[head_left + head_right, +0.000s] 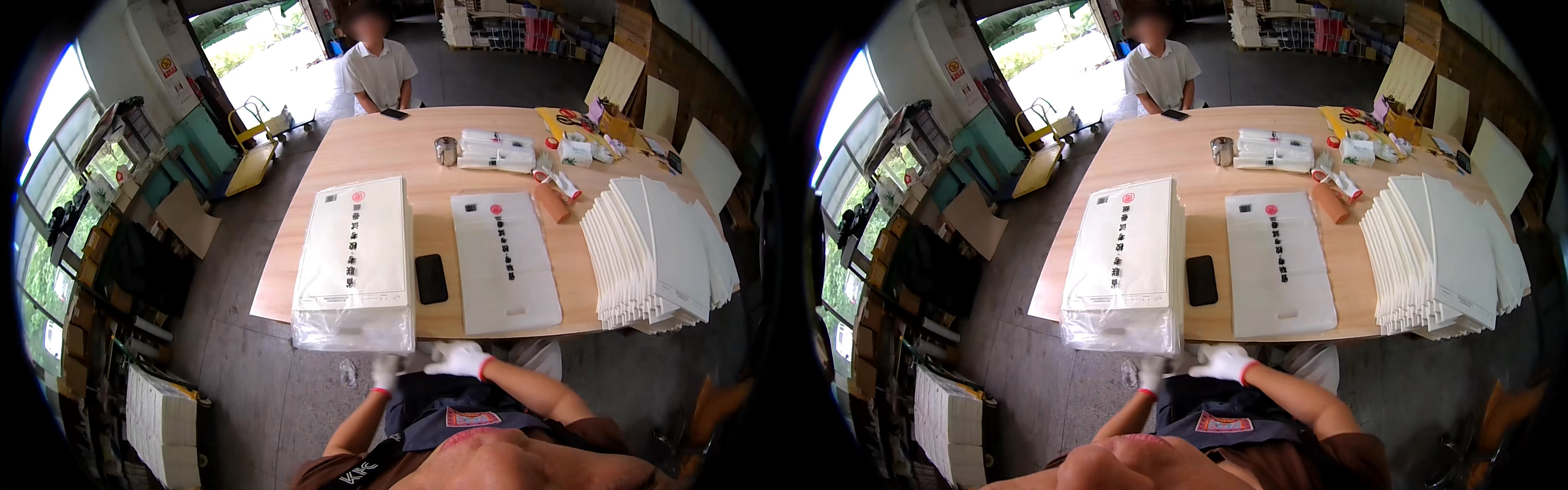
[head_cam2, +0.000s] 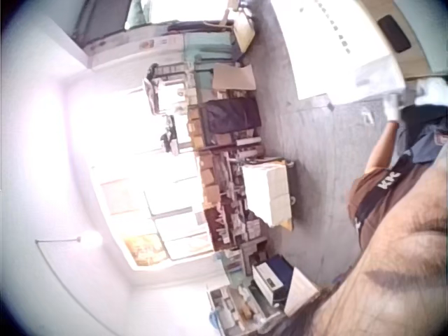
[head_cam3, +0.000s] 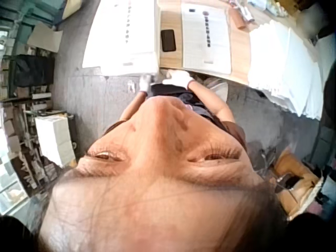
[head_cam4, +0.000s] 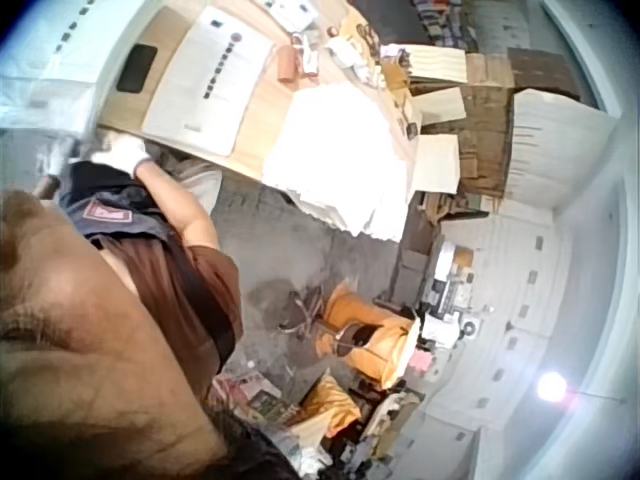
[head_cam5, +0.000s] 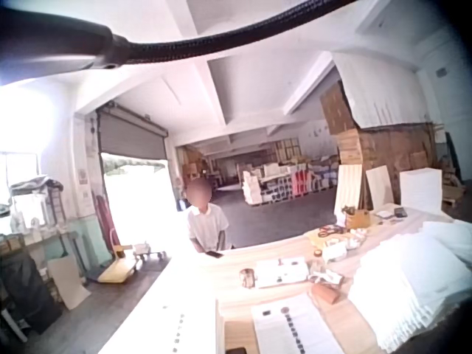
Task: The person repeatedly picks up stacks of white paper documents, places them into clear plastic sleeves, and sets the sealed packages on the table. The person continues this one-at-a-time packaging process for the duration of the clip.
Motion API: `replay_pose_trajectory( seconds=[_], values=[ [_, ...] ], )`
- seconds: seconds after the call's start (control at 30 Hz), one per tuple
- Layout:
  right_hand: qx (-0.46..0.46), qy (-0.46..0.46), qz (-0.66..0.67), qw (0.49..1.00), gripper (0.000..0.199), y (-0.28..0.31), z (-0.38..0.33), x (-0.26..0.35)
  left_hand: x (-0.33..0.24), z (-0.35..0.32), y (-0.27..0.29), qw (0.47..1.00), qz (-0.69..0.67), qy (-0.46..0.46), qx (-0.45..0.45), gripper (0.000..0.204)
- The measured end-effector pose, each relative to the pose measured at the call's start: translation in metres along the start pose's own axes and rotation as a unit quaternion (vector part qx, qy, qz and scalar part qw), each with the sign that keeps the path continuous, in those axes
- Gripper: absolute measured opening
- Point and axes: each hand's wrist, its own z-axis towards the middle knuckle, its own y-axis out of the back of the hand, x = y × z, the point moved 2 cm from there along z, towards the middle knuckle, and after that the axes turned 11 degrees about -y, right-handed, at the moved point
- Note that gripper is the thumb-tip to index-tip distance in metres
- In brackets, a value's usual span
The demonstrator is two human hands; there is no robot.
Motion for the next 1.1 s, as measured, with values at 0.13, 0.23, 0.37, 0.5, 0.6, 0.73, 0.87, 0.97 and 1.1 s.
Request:
replay_pose_trajectory(
  seconds=[0.13,0.23,0.37,0.5,0.6,0.73,0.87,0.97,1.1],
  values=[
    [-0.083,-0.1,0.14,0.982,0.042,-0.032,-0.055,-0.079,-0.163,0.008,-0.009,0.944,-0.271,-0.186,0.029,0.018],
    [-0.051,-0.202,0.24,0.948,0.041,-0.037,-0.087,-0.112,-0.244,0.045,-0.027,0.911,-0.229,-0.34,0.04,0.019],
    [-0.116,-0.22,0.283,0.926,0.038,-0.042,-0.122,-0.13,-0.275,0.09,-0.077,0.922,-0.016,-0.378,0.082,0.02],
    [-0.118,-0.205,0.374,0.897,0.031,-0.051,-0.14,-0.138,-0.278,0.117,-0.096,0.916,-0.04,-0.321,0.236,0.014],
    [-0.099,-0.197,0.453,0.864,0.027,-0.054,-0.135,-0.154,-0.287,0.12,-0.087,0.926,-0.066,-0.318,0.192,0.015],
    [-0.158,-0.087,0.583,0.792,0.024,-0.009,-0.091,-0.168,-0.269,0.147,-0.088,0.899,-0.186,-0.298,0.262,0.021],
    [-0.148,-0.119,0.624,0.758,0.038,0.037,-0.057,-0.181,-0.309,0.143,-0.045,0.901,-0.108,-0.292,0.302,0.021],
    [-0.099,-0.054,0.712,0.693,0.048,0.052,-0.022,-0.157,-0.276,0.167,-0.056,0.894,-0.138,-0.341,0.255,0.022],
    [-0.324,-0.106,0.585,0.736,0.042,0.045,0.028,-0.217,-0.311,0.154,-0.041,0.914,-0.082,-0.304,0.255,0.02]
  ],
)
